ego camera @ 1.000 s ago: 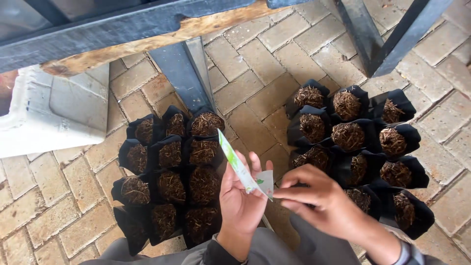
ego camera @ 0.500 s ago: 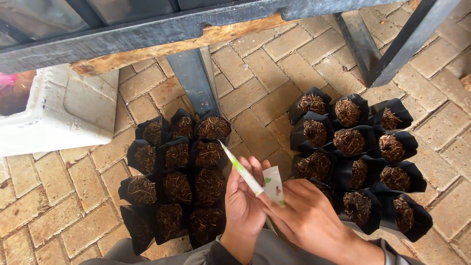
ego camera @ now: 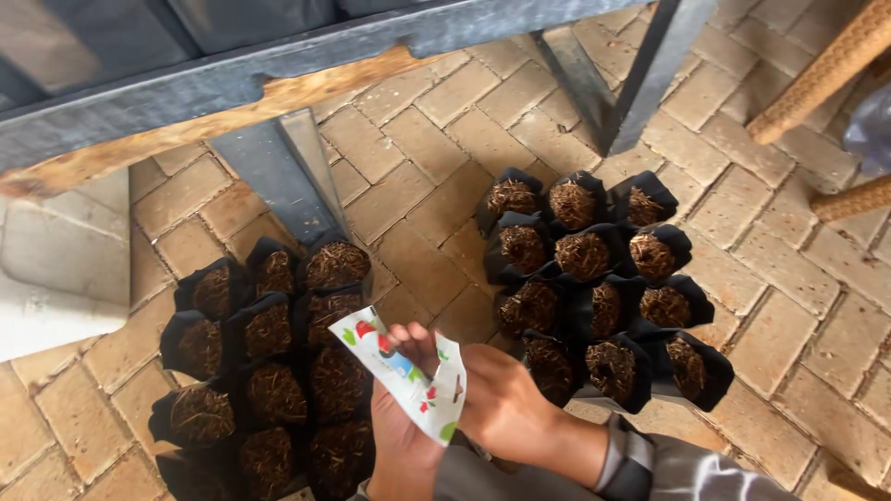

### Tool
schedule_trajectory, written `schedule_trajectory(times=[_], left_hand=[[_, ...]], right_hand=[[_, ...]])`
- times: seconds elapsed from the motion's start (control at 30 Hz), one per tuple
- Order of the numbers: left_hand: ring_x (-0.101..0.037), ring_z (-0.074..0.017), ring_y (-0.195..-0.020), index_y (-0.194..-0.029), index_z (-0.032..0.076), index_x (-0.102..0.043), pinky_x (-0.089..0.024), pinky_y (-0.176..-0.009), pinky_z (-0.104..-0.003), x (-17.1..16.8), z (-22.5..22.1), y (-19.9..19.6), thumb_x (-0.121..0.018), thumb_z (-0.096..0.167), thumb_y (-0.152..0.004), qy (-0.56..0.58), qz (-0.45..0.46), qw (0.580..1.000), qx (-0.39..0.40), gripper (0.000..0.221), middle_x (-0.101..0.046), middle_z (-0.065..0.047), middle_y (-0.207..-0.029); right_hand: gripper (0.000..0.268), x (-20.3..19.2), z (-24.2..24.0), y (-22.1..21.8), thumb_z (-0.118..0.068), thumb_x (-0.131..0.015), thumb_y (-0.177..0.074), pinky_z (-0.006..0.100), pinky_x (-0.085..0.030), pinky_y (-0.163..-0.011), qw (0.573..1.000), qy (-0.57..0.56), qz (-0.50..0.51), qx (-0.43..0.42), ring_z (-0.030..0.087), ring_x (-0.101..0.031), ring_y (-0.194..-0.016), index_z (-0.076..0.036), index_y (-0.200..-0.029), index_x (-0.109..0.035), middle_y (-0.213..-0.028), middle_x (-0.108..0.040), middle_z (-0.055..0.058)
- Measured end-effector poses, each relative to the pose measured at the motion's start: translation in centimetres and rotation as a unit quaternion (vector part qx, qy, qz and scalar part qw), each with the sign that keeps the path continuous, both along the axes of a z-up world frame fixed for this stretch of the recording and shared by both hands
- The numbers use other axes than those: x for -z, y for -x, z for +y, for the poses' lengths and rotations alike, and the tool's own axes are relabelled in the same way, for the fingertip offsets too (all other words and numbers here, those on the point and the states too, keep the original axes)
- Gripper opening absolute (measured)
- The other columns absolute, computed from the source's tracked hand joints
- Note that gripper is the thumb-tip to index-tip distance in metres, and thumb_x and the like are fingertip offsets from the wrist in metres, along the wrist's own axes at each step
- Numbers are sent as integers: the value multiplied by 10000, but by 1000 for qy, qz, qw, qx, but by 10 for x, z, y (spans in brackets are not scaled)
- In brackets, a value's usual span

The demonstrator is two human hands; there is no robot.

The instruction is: Planting seeds into small seedling bags filled with soil and compost.

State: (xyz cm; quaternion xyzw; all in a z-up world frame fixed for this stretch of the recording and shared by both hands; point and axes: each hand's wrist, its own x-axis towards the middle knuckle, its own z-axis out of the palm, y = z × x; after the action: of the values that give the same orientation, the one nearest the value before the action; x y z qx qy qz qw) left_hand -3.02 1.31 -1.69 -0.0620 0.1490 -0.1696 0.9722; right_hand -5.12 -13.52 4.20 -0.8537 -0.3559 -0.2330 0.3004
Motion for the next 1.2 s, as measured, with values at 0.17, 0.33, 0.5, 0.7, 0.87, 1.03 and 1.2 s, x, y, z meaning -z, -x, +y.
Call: schedule_trajectory(times=[0.17, 0.33, 0.5, 0.7, 0.87, 1.03, 1.2], left_hand=[[-683, -193, -1133, -1025, 44, -725, -498, -1125, -386, 0, 1, 0, -576, 245, -1047, -10, 48, 999, -23, 251, -752, -46, -1092], [-681, -168, -1099, -1016, 57, -742, -452, -1133, -373, 5, 0, -2, -558, 240, -1029, -79, 51, 995, -24, 260, -753, -37, -1087], [-682, -165, -1113, -967, 71, -736, -452, -1146, -401, 14, 1, -9, -581, 212, -1028, -45, 80, 996, -23, 218, -766, -15, -1080], [-674, -134, -1141, -1046, 71, -743, -419, -1179, -379, 3, 19, -22, -564, 196, -1036, -33, 74, 995, -59, 219, -759, 15, -1095], [-662, -129, -1139, -1078, 71, -748, -402, -1177, -370, 5, 19, -21, -581, 187, -1039, 29, 49, 997, -44, 207, -761, 13, -1095], [-645, -123, -1156, -1072, 54, -737, -403, -1175, -369, 7, 18, -20, -596, 200, -1017, -15, 69, 997, -38, 210, -749, 5, -1095], [-632, -124, -1155, -1089, 52, -734, -404, -1192, -361, 8, 20, -21, -606, 213, -1023, -32, 66, 996, -42, 216, -736, -5, -1084]], right_hand=[[326, -5, -2, -3, -125, -716, -569, 507, -616, -842, 998, 28, -43, -48, 365, -681, -919, 63, -835, -693, -985, -654, 172], [331, 2, -12, -6, -132, -691, -602, 456, -616, -789, 995, 4, -68, -73, 330, -698, -908, 50, -878, -701, -1049, -682, 162], [204, 5, -29, -5, -102, -789, -757, 375, -615, -723, 996, -61, 45, -50, 241, -729, -840, -39, -951, -784, -978, -739, 62], [71, 57, -100, -37, -153, -809, -842, 295, -639, -706, 956, -107, 189, 199, 154, -776, -814, -129, -909, -813, -939, -799, 34], [123, 140, -142, -57, -184, -822, -823, 321, -598, -660, 894, -64, 309, 318, 185, -753, -745, -92, -906, -827, -918, -789, 58], [178, 179, -139, -67, -214, -858, -752, 347, -599, -697, 887, 10, 328, 324, 222, -737, -752, -122, -902, -828, -904, -774, 51], [177, 201, -148, -71, -135, -831, -763, 368, -600, -747, 903, 39, 303, 303, 270, -736, -809, -92, -935, -816, -947, -769, 72]])
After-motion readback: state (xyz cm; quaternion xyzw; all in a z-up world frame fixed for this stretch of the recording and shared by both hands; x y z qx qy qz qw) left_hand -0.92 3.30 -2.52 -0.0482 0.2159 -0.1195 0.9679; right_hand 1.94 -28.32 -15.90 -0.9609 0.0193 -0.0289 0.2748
